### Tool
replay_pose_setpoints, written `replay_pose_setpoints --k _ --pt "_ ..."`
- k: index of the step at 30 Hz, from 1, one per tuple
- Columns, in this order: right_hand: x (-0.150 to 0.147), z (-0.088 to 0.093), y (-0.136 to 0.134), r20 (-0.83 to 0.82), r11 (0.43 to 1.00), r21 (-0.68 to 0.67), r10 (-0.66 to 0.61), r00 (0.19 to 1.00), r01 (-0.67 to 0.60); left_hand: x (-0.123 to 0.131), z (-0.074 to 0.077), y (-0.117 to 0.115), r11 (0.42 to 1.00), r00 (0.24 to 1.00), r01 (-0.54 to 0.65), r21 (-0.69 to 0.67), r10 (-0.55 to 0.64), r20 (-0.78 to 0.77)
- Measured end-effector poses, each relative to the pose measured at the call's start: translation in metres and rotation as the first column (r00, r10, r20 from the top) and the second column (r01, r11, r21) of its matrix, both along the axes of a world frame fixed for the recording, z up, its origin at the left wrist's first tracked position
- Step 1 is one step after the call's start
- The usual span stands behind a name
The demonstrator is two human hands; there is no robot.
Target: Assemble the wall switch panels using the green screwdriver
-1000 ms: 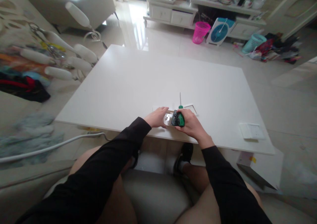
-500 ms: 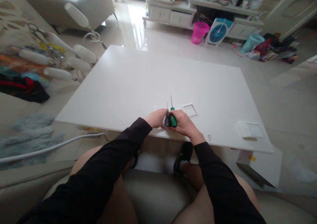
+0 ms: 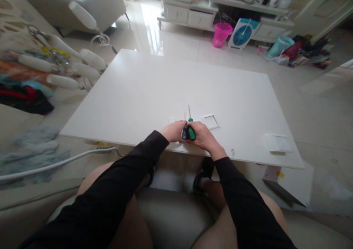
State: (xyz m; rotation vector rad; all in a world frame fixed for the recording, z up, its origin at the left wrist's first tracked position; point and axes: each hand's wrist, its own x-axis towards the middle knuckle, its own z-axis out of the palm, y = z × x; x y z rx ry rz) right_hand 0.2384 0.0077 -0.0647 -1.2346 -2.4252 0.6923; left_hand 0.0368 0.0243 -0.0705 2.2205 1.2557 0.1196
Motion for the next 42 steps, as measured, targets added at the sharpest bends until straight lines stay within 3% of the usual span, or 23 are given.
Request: replay_pose_setpoints --k 4,8,12,15,17,21,35,42 --pt "0.004 0.011 0.000 -0.039 0.994 0.046 -0.093 0.995 0.094 0.001 0.006 -0.002 0.999 0.999 -0.022 -0.029 0.021 -0.049" --pt "0.012 0.023 0.002 -0.146 0.937 0.149 -0.294 0.945 0.315 0.003 0.012 -0.003 0.999 0.998 -0.021 -0.026 0.019 -0.065" --pt "0.017 0.032 0.004 -0.375 0.816 0.052 -0.518 0.769 0.576 0.002 0.012 -0.001 1.000 0.997 -0.005 -0.014 0.004 -0.076" --pt "0.019 0.033 0.006 -0.501 0.729 -0.066 -0.615 0.610 0.681 0.002 0.012 0.000 1.000 0.997 -0.008 -0.005 0.007 -0.071" --pt "0.020 0.033 0.007 -0.548 0.704 -0.096 -0.628 0.553 0.704 0.002 0.012 0.000 1.000 0.997 -0.019 -0.009 0.019 -0.079" --pt "0.020 0.032 0.009 -0.583 0.697 -0.127 -0.628 0.516 0.705 0.003 0.015 0.000 1.000 0.995 -0.025 -0.006 0.025 -0.099" --pt "0.018 0.028 0.009 -0.586 0.710 -0.123 -0.616 0.527 0.693 0.005 0.013 -0.003 1.000 1.000 0.003 0.014 -0.003 0.001" --pt "0.017 0.027 0.007 -0.578 0.715 -0.136 -0.619 0.531 0.686 0.008 0.018 -0.003 0.995 0.994 -0.093 0.033 0.095 -0.060"
